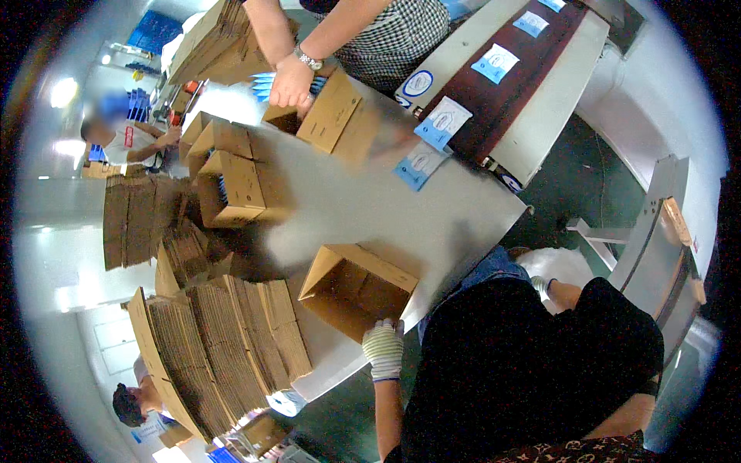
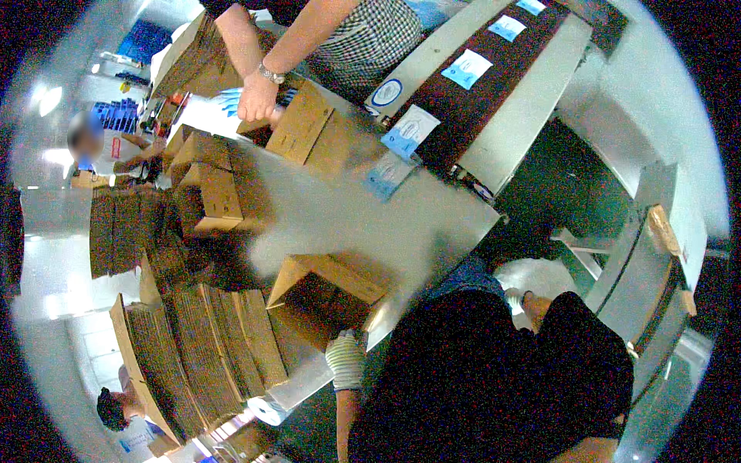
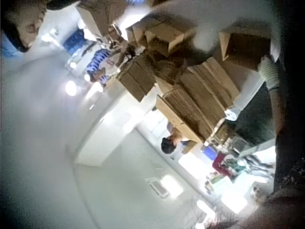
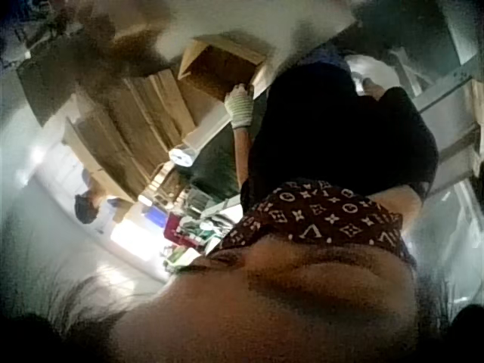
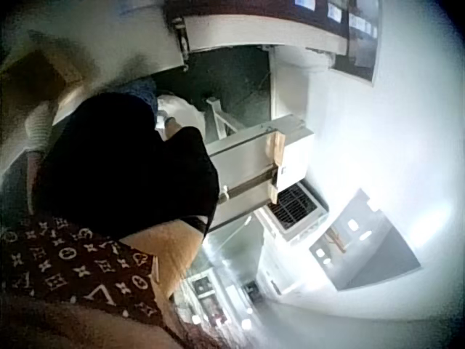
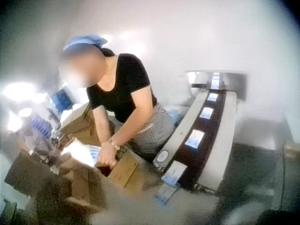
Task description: The person picks up flat cardboard sheets, folds them into boxes, and then packs small blue and white packaged items into the boxes.
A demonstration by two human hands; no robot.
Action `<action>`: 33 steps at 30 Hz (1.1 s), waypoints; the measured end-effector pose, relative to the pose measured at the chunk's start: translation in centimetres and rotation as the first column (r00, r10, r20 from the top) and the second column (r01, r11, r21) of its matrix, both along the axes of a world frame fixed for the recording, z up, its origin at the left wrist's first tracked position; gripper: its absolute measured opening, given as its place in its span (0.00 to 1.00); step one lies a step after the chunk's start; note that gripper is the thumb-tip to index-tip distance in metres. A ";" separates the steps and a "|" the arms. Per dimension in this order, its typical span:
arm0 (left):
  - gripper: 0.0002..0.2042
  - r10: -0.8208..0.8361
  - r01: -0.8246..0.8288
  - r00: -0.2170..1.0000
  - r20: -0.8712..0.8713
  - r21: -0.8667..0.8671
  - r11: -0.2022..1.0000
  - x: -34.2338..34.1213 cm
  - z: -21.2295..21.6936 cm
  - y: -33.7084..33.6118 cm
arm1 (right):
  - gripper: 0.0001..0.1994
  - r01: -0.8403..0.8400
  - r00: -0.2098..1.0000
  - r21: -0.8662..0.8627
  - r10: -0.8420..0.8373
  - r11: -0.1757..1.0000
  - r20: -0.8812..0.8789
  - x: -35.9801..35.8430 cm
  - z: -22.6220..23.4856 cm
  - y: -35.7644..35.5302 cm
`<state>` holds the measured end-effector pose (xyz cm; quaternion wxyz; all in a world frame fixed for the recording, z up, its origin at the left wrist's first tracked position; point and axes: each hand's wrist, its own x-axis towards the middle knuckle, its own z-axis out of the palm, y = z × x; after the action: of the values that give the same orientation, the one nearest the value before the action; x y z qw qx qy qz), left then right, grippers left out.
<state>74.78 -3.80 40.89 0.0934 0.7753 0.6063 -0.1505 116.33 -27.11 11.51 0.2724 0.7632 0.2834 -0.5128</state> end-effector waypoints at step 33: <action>0.19 0.084 -0.088 0.989 0.119 0.032 0.996 -1.0 -1.4 0.1 | 0.14 -0.678 0.476 0.481 0.830 0.556 -0.289 0.5 8.5 26.9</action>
<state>73.80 -3.72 39.45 0.1209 0.7574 0.6354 -0.0893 116.85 -0.16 20.04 0.2716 0.4318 0.7264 -0.4607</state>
